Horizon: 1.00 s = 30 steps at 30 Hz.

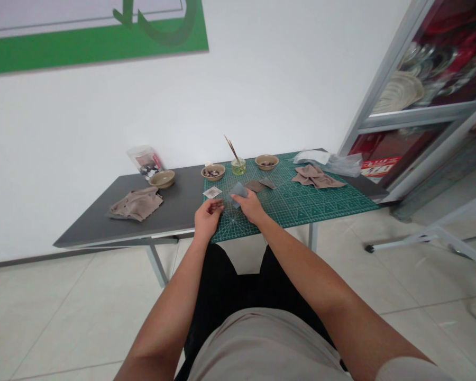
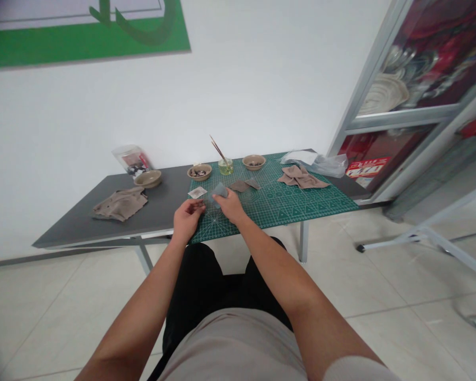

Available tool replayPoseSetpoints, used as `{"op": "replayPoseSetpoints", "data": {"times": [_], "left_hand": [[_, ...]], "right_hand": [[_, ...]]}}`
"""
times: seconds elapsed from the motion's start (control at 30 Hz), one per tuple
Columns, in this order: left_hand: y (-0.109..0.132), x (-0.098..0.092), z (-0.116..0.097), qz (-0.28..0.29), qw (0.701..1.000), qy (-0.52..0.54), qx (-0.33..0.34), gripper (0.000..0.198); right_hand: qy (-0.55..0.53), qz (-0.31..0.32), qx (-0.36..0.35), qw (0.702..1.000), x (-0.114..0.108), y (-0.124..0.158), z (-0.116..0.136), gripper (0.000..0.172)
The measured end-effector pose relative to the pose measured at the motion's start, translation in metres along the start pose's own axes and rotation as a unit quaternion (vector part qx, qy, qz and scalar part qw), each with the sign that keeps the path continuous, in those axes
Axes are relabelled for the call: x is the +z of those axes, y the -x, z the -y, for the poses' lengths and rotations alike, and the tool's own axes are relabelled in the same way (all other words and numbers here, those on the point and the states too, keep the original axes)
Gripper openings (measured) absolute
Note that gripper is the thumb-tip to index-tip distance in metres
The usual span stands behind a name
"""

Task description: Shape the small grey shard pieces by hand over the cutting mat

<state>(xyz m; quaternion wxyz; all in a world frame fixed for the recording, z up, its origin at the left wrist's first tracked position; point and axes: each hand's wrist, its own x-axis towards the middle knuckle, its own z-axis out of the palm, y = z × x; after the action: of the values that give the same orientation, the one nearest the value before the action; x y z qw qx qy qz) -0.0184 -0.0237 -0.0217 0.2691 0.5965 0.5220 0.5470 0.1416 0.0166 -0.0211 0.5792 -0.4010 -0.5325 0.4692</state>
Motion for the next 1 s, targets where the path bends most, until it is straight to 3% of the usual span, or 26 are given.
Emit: {"op": "replayPoseSetpoints", "data": {"times": [0.17, 0.37, 0.6, 0.83, 1.0], "left_hand": [[0.0, 0.002, -0.003, -0.006, 0.997, 0.073, -0.013, 0.02], [0.002, -0.001, -0.01, -0.011, 1.0, -0.013, 0.019, 0.01], [0.006, -0.003, -0.011, 0.007, 1.0, -0.023, -0.003, 0.011], [0.008, -0.004, -0.013, 0.002, 0.997, -0.074, 0.011, 0.012], [0.008, -0.004, -0.013, 0.021, 0.99, -0.133, 0.035, 0.015]], "right_hand": [[-0.059, 0.075, 0.046, 0.994, 0.0, 0.006, 0.012, 0.029], [-0.035, 0.155, 0.015, 0.987, -0.004, 0.005, 0.013, 0.033], [-0.027, 0.157, 0.026, 0.987, -0.003, 0.006, 0.015, 0.038], [0.147, 0.154, 0.016, 0.977, -0.002, 0.005, 0.014, 0.04], [0.19, 0.194, -0.002, 0.962, -0.005, 0.002, 0.011, 0.042]]}}
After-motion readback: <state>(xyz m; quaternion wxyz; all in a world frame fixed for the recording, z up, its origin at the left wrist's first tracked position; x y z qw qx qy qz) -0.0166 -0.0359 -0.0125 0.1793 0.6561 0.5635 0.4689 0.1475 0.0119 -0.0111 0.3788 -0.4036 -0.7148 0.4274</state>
